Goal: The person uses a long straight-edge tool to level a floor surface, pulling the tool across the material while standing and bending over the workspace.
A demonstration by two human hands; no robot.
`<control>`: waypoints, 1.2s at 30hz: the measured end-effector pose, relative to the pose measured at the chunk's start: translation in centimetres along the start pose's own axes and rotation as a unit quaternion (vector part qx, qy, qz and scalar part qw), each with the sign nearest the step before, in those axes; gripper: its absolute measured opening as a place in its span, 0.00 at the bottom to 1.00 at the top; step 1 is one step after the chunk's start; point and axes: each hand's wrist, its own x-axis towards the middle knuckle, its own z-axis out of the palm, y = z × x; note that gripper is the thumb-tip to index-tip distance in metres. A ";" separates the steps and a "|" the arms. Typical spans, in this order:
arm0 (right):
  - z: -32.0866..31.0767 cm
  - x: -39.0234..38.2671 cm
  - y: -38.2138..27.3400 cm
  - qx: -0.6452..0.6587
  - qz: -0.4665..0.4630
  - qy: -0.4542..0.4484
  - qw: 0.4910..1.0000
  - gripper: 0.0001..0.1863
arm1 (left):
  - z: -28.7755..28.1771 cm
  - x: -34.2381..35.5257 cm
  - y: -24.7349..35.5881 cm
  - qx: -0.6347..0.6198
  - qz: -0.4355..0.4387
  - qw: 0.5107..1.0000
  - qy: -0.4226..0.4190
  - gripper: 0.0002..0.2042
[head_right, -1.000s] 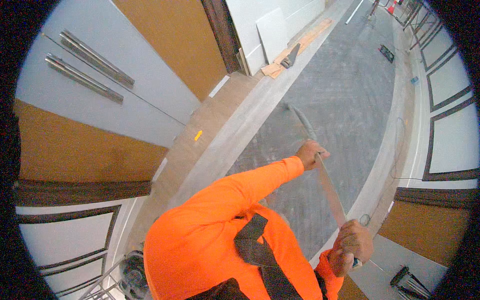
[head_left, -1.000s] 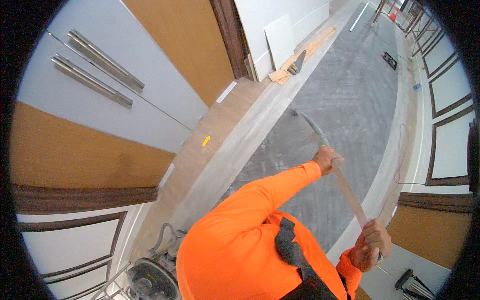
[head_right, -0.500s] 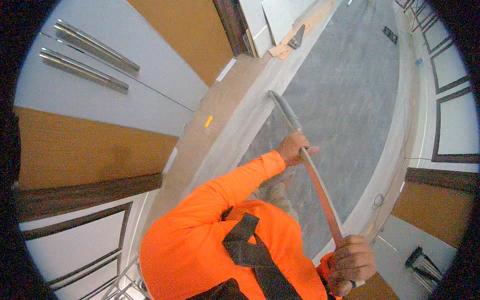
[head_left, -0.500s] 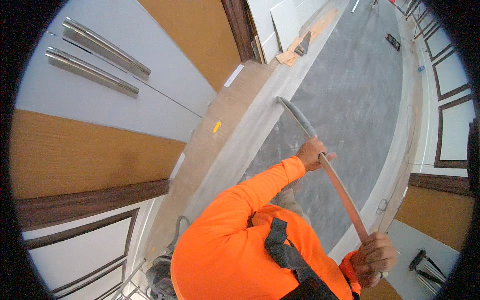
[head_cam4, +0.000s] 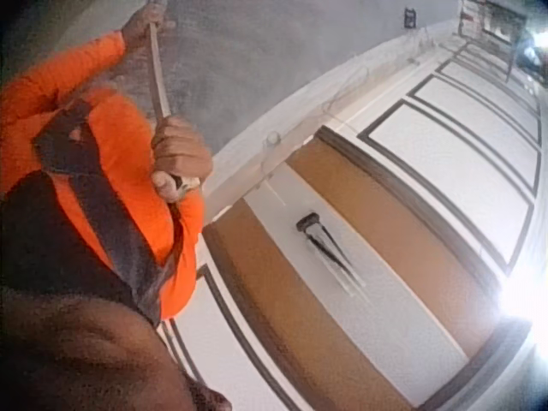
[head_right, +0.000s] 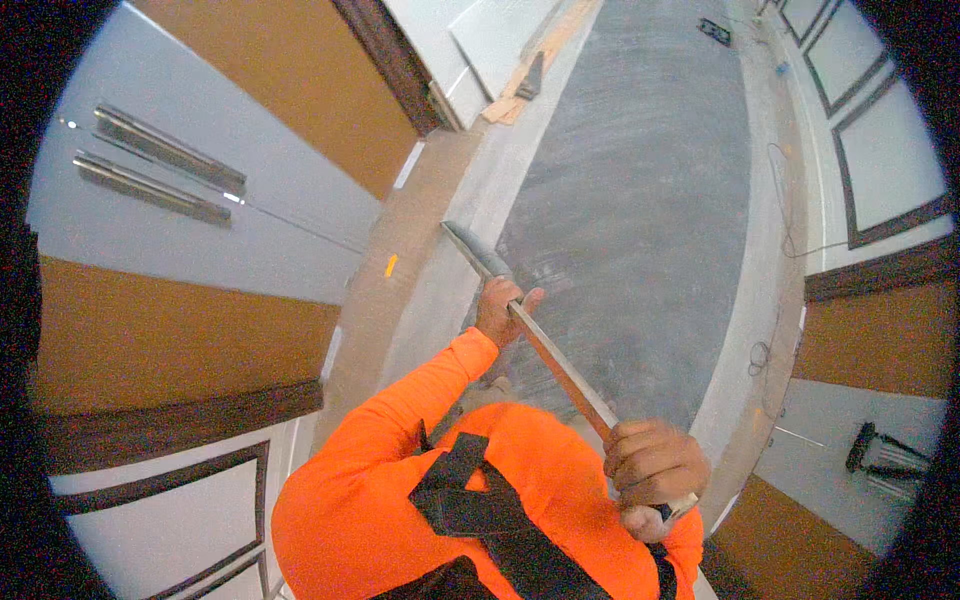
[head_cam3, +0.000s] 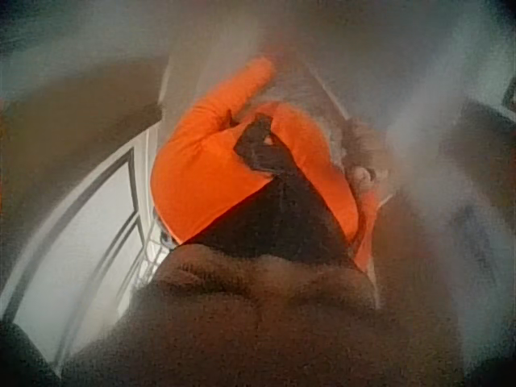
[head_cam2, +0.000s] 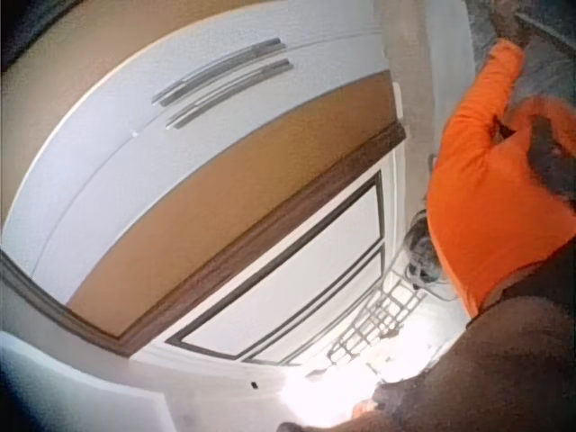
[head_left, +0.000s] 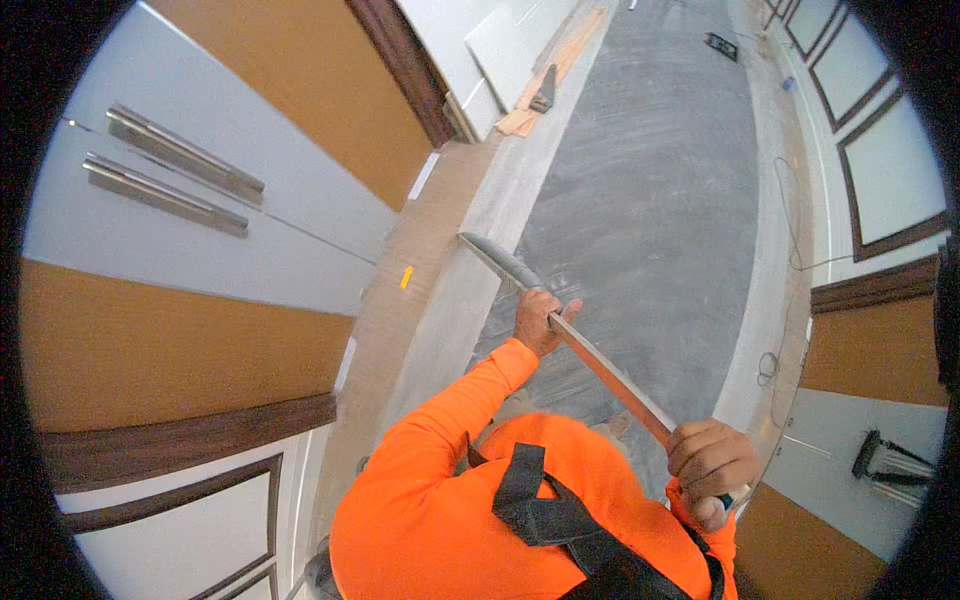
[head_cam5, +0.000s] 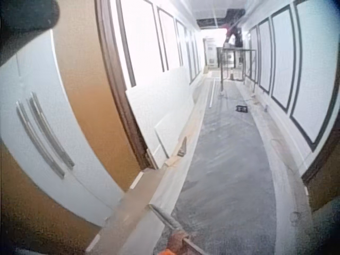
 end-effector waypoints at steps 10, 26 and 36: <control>-12.0 -14.9 -16.2 -0.195 -0.027 0.138 0.971 0.15 | 23.7 0.1 20.5 -0.064 0.105 0.978 -0.167 0.24; -10.7 -29.1 -28.5 -0.414 -0.052 0.387 0.822 0.18 | 40.4 -9.1 41.9 -0.192 0.225 0.865 -0.405 0.25; -3.4 -26.3 -21.6 -0.350 -0.012 0.312 0.883 0.13 | 28.0 -7.4 29.1 -0.161 0.155 0.896 -0.383 0.23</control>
